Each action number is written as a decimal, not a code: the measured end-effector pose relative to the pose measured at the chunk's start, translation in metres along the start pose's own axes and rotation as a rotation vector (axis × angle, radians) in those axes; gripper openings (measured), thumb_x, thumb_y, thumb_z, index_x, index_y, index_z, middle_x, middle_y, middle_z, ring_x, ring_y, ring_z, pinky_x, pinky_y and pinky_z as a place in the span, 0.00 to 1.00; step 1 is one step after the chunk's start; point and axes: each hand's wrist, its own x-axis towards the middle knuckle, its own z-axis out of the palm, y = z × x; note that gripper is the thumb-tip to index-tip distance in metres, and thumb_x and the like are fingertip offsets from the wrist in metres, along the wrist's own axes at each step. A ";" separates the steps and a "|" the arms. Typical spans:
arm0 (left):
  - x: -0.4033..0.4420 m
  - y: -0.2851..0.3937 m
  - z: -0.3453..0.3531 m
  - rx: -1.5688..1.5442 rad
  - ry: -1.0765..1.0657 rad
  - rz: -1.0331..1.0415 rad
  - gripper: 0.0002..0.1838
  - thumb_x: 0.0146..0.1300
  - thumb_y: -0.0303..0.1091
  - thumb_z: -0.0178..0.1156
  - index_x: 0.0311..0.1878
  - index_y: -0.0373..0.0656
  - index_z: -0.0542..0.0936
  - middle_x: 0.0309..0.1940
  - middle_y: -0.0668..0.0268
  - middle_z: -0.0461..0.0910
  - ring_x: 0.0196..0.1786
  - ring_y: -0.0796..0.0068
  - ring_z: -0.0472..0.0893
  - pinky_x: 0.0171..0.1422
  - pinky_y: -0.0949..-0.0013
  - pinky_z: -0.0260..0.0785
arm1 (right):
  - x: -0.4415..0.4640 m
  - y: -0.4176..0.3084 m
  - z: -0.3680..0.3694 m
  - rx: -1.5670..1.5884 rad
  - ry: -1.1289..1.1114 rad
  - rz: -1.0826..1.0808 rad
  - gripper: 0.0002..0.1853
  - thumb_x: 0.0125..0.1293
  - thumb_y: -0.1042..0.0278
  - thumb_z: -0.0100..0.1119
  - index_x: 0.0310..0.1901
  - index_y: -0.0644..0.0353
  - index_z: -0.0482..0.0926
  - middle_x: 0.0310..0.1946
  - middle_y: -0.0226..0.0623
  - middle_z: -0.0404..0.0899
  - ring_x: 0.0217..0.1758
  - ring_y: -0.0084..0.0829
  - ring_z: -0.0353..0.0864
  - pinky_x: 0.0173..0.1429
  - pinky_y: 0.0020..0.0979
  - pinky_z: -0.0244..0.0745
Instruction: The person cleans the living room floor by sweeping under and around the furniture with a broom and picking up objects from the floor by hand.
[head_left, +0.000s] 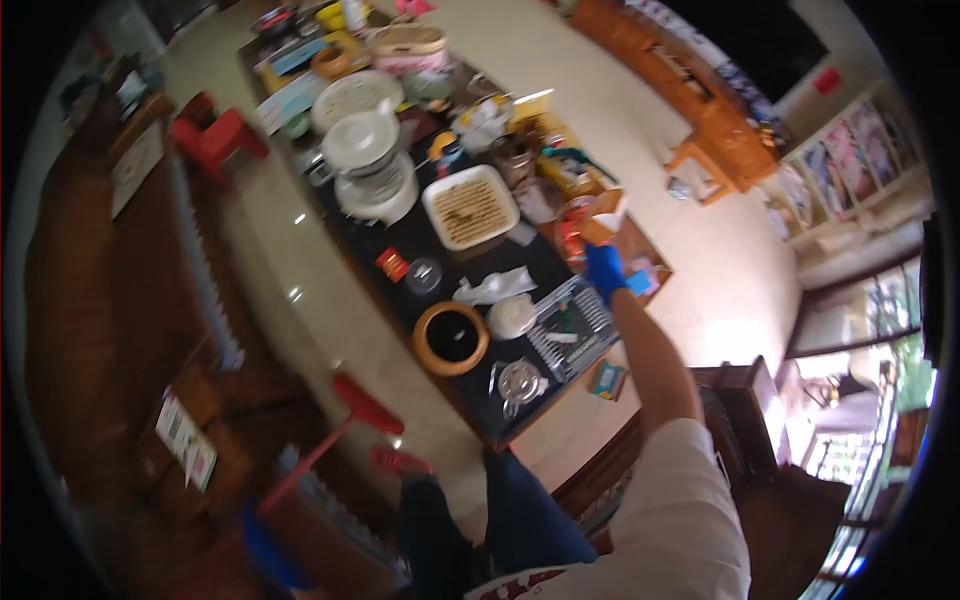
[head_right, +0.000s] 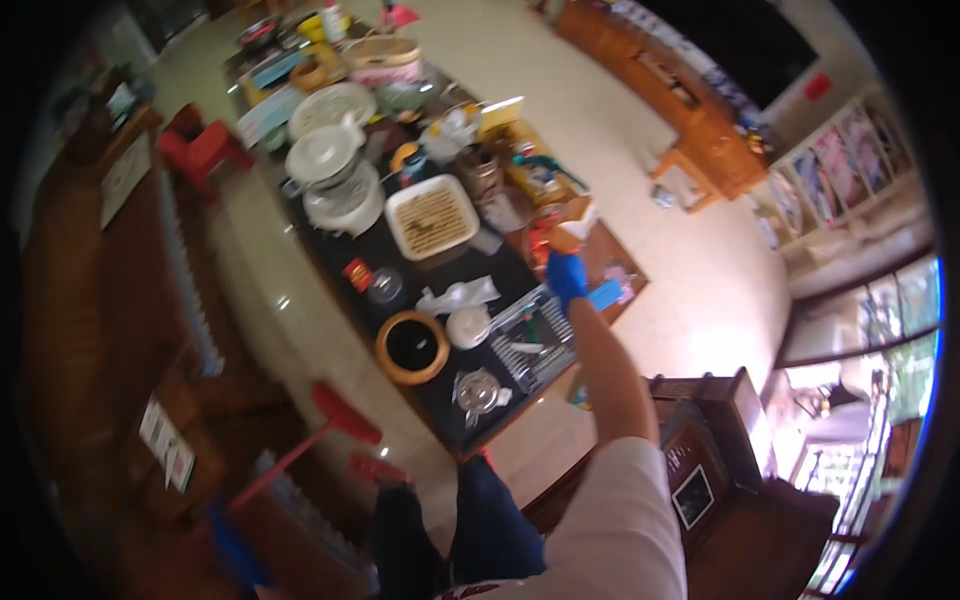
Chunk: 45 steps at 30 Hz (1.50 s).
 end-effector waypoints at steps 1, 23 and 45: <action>0.003 -0.009 -0.005 -0.241 -0.119 -0.115 0.13 0.63 0.37 0.49 0.44 0.38 0.75 0.38 0.60 0.75 0.41 0.68 0.74 0.53 0.67 0.65 | -0.004 -0.003 -0.019 -0.229 -0.038 -0.296 0.16 0.64 0.56 0.46 0.34 0.59 0.80 0.24 0.47 0.78 0.30 0.41 0.80 0.35 0.38 0.74; 0.039 0.133 -0.230 -1.246 -0.707 0.071 0.11 0.47 0.25 0.65 0.33 0.43 0.75 0.28 0.64 0.75 0.38 0.64 0.78 0.46 0.64 0.71 | -0.494 -0.275 0.033 1.220 -1.580 1.297 0.24 0.60 0.59 0.56 0.52 0.67 0.64 0.48 0.53 0.70 0.44 0.42 0.75 0.46 0.40 0.74; 0.009 -0.106 -0.162 -0.479 -1.278 0.086 0.32 0.56 0.49 0.60 0.61 0.42 0.67 0.51 0.50 0.73 0.54 0.49 0.71 0.58 0.58 0.64 | -0.436 -0.273 0.072 0.449 -1.309 0.246 0.18 0.64 0.51 0.55 0.34 0.60 0.68 0.14 0.33 0.68 0.13 0.25 0.66 0.17 0.28 0.65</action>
